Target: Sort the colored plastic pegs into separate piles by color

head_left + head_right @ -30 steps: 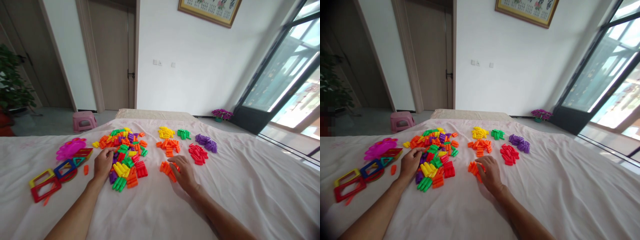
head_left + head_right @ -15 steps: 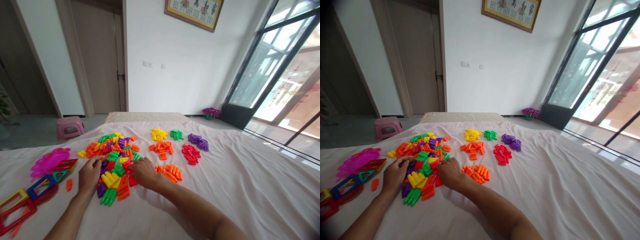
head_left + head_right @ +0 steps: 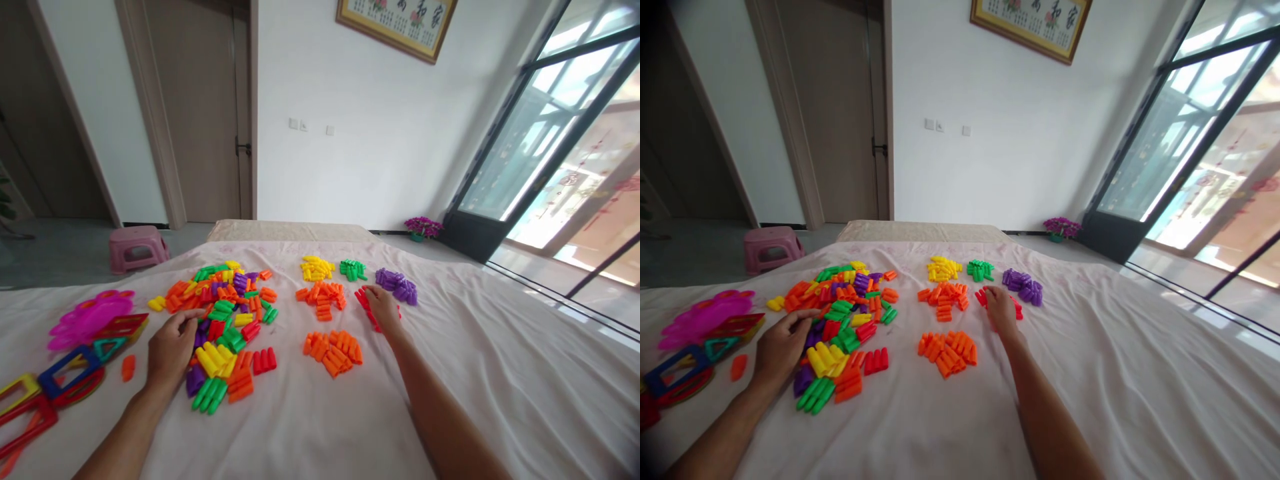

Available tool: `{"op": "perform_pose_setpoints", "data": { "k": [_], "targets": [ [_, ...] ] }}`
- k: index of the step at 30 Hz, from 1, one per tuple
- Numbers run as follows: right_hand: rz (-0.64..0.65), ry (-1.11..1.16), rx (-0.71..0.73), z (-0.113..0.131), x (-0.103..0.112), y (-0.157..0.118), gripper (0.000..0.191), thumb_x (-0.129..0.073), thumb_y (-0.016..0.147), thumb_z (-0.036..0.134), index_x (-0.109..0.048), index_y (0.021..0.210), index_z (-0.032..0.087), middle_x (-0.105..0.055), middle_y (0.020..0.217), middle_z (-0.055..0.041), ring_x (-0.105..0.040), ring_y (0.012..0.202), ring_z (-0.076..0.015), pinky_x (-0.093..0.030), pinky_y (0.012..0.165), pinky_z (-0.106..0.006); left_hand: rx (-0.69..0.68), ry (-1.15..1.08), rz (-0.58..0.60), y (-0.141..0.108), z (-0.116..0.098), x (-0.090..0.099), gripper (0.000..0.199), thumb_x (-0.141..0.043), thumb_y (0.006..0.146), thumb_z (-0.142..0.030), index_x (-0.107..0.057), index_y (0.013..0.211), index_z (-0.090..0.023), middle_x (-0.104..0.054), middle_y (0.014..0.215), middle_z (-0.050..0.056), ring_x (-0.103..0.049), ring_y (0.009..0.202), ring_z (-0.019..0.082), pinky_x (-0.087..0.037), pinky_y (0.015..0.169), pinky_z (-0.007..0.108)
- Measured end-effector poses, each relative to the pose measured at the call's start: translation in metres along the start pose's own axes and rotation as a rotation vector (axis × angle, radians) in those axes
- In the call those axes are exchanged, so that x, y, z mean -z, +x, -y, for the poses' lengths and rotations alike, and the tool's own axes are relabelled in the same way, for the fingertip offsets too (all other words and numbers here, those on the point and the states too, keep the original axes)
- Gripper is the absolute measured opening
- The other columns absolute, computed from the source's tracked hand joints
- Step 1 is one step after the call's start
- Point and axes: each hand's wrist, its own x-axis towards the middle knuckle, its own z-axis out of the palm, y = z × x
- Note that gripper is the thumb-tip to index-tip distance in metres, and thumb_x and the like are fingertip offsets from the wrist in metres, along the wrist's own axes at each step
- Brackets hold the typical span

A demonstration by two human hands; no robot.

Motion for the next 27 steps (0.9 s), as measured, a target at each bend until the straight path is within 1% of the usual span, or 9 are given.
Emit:
{"op": "perform_pose_setpoints", "data": {
  "k": [5,8,11,14,16,19,22,24,27],
  "targets": [
    [-0.004,-0.301,-0.171,-0.038,0.017,0.003,0.040,-0.047,0.090,0.037,-0.078,0.107,0.017,-0.074,0.089,-0.0090,-0.065,0.082,-0.0209,-0.040,0.067,-0.026,-0.022,0.009,-0.005,0.000,0.000,0.000,0.031,-0.049,0.085,-0.038,-0.073,0.099,-0.024,-0.075,0.106,0.003,-0.068,0.096,0.024,-0.049,0.091,0.034],
    [-0.013,-0.390,-0.215,-0.043,0.016,-0.001,0.041,-0.049,0.091,0.040,-0.076,0.114,0.020,-0.071,0.102,-0.0105,-0.063,0.092,-0.0225,-0.039,0.069,-0.028,-0.023,-0.010,-0.006,0.000,0.001,0.000,0.031,-0.050,0.084,-0.037,-0.074,0.100,-0.024,-0.076,0.104,0.002,-0.068,0.094,0.023,-0.050,0.089,0.032],
    [-0.102,-0.410,-0.220,-0.038,0.014,-0.004,0.040,-0.049,0.092,0.042,-0.074,0.117,0.024,-0.066,0.113,-0.0109,-0.060,0.095,-0.0231,-0.040,0.071,-0.030,-0.022,-0.025,-0.016,0.000,0.002,-0.001,0.030,-0.051,0.083,-0.035,-0.074,0.099,-0.024,-0.076,0.103,0.002,-0.069,0.093,0.022,-0.050,0.088,0.031],
    [-0.199,-0.359,-0.067,-0.013,0.009,-0.007,0.035,-0.049,0.093,0.038,-0.075,0.110,0.024,-0.066,0.110,-0.0092,-0.059,0.097,-0.0227,-0.041,0.076,-0.031,-0.027,-0.037,-0.019,0.000,0.002,-0.002,0.029,-0.051,0.084,-0.035,-0.074,0.098,-0.025,-0.076,0.104,0.001,-0.068,0.096,0.022,-0.049,0.089,0.031],
    [-0.168,-0.282,0.112,0.016,0.002,-0.015,0.031,-0.050,0.094,0.036,-0.076,0.104,0.023,-0.069,0.102,-0.0080,-0.059,0.095,-0.0222,-0.042,0.079,-0.032,-0.035,-0.045,-0.017,0.000,0.002,-0.003,0.029,-0.051,0.084,-0.035,-0.074,0.098,-0.025,-0.076,0.105,0.001,-0.068,0.097,0.022,-0.049,0.089,0.031],
    [0.007,-0.171,0.359,0.068,-0.016,-0.039,0.026,-0.052,0.096,0.034,-0.075,0.099,0.023,-0.071,0.096,-0.0066,-0.060,0.091,-0.0217,-0.042,0.082,-0.033,-0.036,-0.048,-0.013,0.000,0.002,-0.003,0.029,-0.051,0.084,-0.035,-0.074,0.098,-0.025,-0.076,0.105,0.001,-0.068,0.097,0.022,-0.049,0.090,0.031],
    [0.261,-0.112,0.565,0.113,-0.035,-0.076,0.023,-0.053,0.098,0.034,-0.074,0.103,0.024,-0.073,0.101,-0.0055,-0.060,0.095,-0.0212,-0.042,0.087,-0.034,-0.033,-0.054,-0.014,0.000,0.003,-0.002,0.029,-0.051,0.084,-0.035,-0.074,0.098,-0.025,-0.076,0.105,0.001,-0.068,0.098,0.021,-0.049,0.090,0.031],
    [0.395,-0.103,0.649,0.133,-0.047,-0.100,0.024,-0.056,0.097,0.037,-0.071,0.113,0.026,-0.073,0.109,-0.0058,-0.059,0.105,-0.0227,-0.041,0.093,-0.037,-0.032,-0.058,-0.017,0.000,0.003,-0.003,0.028,-0.051,0.084,-0.035,-0.074,0.097,-0.025,-0.076,0.104,0.001,-0.068,0.098,0.021,-0.049,0.091,0.031],
    [0.529,-0.110,0.723,0.147,-0.061,-0.123,0.038,-0.059,0.095,0.039,-0.062,0.130,0.025,-0.070,0.122,-0.0066,-0.050,0.126,-0.0261,-0.035,0.105,-0.042,-0.036,-0.059,-0.019,0.000,0.003,-0.002,0.028,-0.051,0.084,-0.035,-0.074,0.097,-0.025,-0.076,0.105,0.001,-0.068,0.098,0.021,-0.049,0.092,0.031]
  ]
}}
